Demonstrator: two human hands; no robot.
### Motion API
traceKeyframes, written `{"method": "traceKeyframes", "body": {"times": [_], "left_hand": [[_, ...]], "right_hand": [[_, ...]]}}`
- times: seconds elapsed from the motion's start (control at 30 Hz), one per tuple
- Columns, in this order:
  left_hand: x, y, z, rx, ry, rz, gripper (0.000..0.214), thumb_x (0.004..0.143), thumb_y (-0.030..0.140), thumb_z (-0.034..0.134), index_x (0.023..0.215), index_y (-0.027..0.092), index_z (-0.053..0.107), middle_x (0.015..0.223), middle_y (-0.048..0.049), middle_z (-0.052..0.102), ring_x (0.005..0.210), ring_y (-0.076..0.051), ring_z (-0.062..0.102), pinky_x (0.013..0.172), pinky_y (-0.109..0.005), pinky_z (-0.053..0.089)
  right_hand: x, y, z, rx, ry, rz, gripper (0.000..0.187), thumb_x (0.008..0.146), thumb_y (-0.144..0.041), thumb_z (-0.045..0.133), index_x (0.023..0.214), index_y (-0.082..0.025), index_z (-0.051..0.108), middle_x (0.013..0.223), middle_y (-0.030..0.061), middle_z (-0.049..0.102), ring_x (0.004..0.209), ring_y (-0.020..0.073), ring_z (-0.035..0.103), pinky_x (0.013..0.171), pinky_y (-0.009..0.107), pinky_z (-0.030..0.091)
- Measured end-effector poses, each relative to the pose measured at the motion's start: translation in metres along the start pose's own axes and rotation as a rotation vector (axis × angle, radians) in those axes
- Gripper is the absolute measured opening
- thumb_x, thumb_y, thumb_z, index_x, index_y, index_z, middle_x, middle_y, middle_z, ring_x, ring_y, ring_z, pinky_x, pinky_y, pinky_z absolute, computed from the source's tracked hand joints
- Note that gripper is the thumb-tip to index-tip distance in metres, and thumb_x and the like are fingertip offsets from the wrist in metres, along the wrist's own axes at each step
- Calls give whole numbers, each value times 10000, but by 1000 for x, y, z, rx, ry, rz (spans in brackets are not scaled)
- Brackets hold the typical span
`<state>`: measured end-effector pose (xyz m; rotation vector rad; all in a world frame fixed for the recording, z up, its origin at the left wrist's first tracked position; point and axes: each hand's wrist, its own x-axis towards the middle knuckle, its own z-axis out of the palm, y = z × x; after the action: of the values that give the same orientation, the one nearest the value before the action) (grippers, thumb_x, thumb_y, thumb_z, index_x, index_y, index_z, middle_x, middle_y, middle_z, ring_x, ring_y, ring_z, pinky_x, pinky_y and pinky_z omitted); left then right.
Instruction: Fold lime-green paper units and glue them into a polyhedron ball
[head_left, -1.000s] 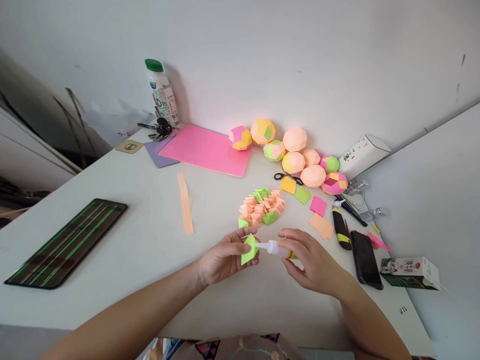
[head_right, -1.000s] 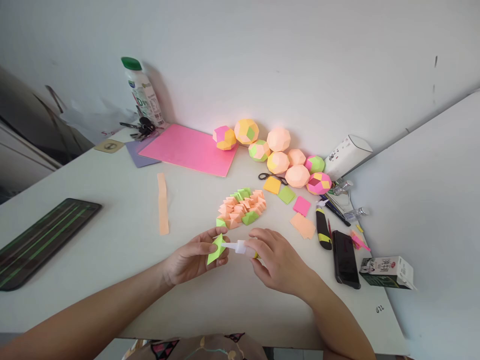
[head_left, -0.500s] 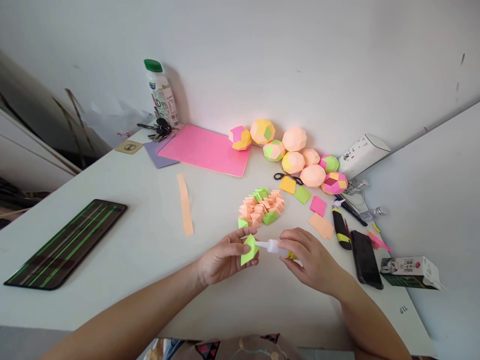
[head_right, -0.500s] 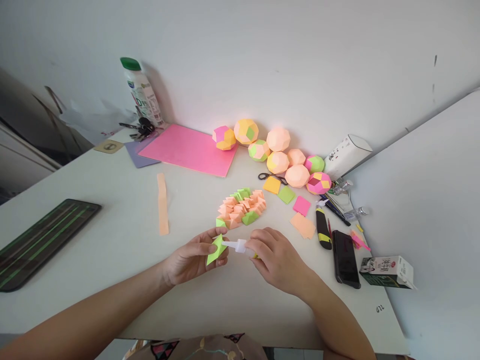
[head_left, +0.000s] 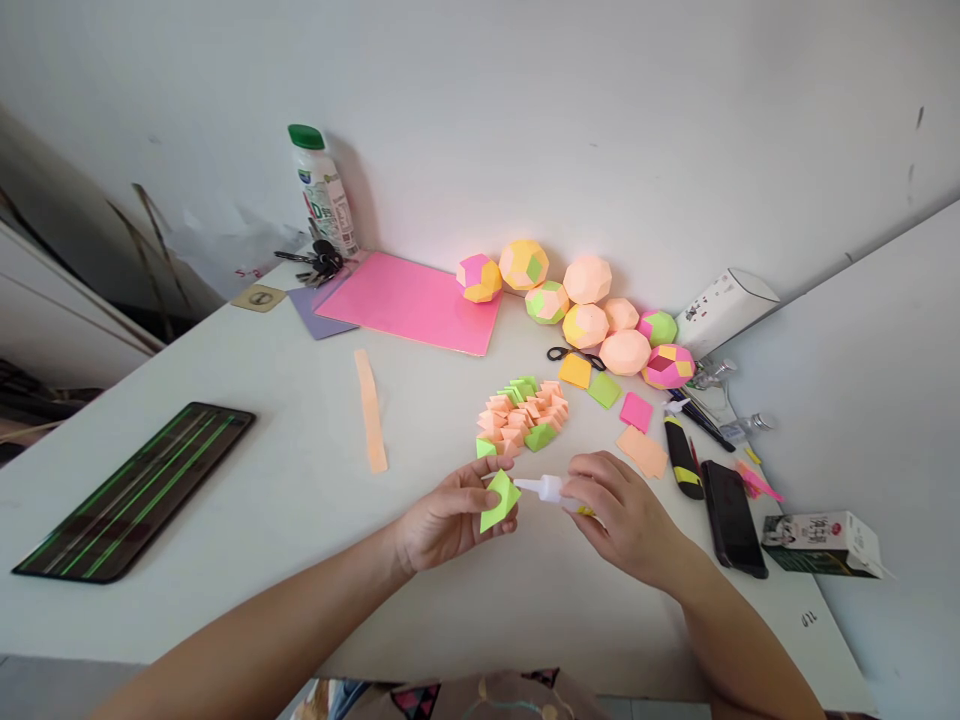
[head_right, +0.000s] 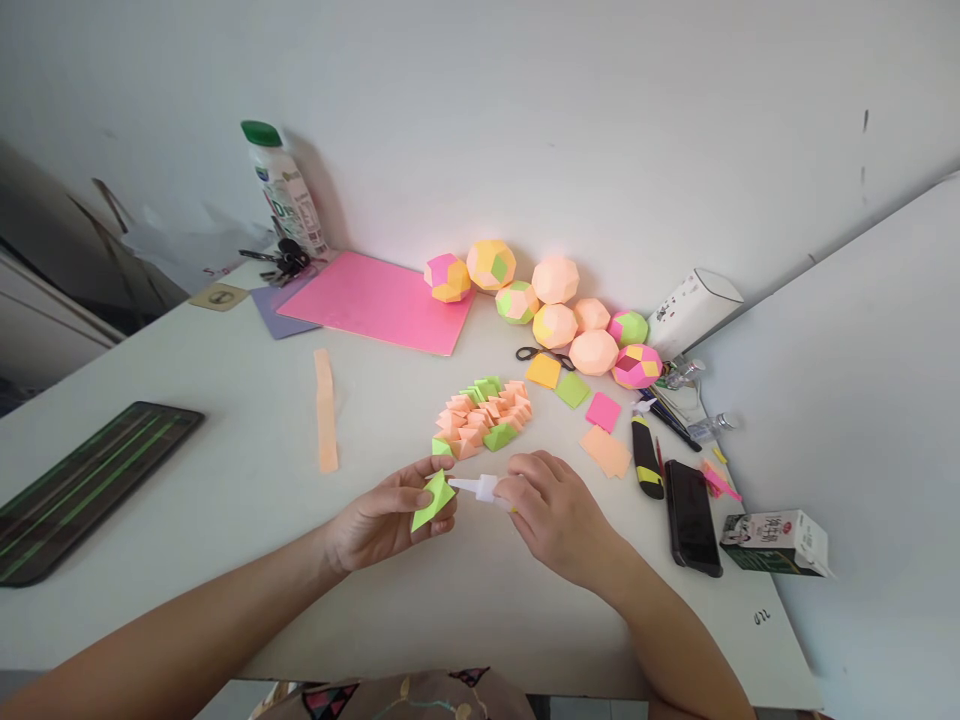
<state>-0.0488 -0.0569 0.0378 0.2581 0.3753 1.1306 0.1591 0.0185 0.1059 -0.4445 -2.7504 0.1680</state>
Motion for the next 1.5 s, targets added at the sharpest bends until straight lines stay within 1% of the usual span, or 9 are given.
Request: {"method": "traceKeyframes", "body": {"times": [0.17,0.33,0.57,0.77,1.0,1.23,1.4,1.5], "left_hand": [[0,1,0,-8,18,-2,351,671,62,666,991,183,588,767,-6,598,643,-125,564,639,-288,436],[-1,1,1,6,33,-20,356,660,67,677,985,184,591,768,-2,590,645,-126,563,647,-296,442],[-1,2,1,1,35,-26,355,659,62,671,983,184,594,797,-9,601,651,-122,564,649,-293,442],[-1,1,-2,-4,21,-23,362,662,57,669,992,186,596,812,-13,611,660,-126,568,653,-293,443],[-1,2,0,-20,64,-12,359,652,53,682,978,180,600,806,-17,618,689,-126,563,654,-281,446],[-2,3,0,-12,83,-22,368,653,58,688,985,185,592,809,-9,615,719,-124,581,708,-296,463],[-2,2,0,-12,54,-16,362,647,58,688,976,179,596,800,-14,622,674,-126,575,657,-287,451],[-1,2,-1,-8,32,-17,361,655,58,681,982,184,597,797,-11,621,665,-133,585,657,-293,447]], "right_hand": [[0,0,0,70,36,-17,262,828,-49,453,1035,-209,446,955,89,534,833,196,513,694,351,483],[2,0,3,62,52,-18,216,842,-75,450,1009,-212,459,941,87,559,829,196,535,695,350,487],[4,0,3,78,39,-25,187,854,-84,447,990,-210,466,938,84,569,829,193,542,707,353,492],[3,1,2,85,34,-48,205,845,-60,461,988,-207,462,928,80,573,830,190,538,716,360,499],[4,-2,1,87,40,-56,172,861,-85,468,978,-210,483,912,74,588,857,188,560,728,351,503],[4,-4,0,89,20,-61,168,863,-92,470,979,-213,486,917,74,588,863,188,564,739,355,499],[3,-1,0,87,55,-44,212,848,-61,459,996,-213,472,935,81,572,846,192,550,711,356,495],[3,0,0,61,55,-29,202,846,-63,467,993,-201,471,942,91,568,829,194,536,694,352,491]]}}
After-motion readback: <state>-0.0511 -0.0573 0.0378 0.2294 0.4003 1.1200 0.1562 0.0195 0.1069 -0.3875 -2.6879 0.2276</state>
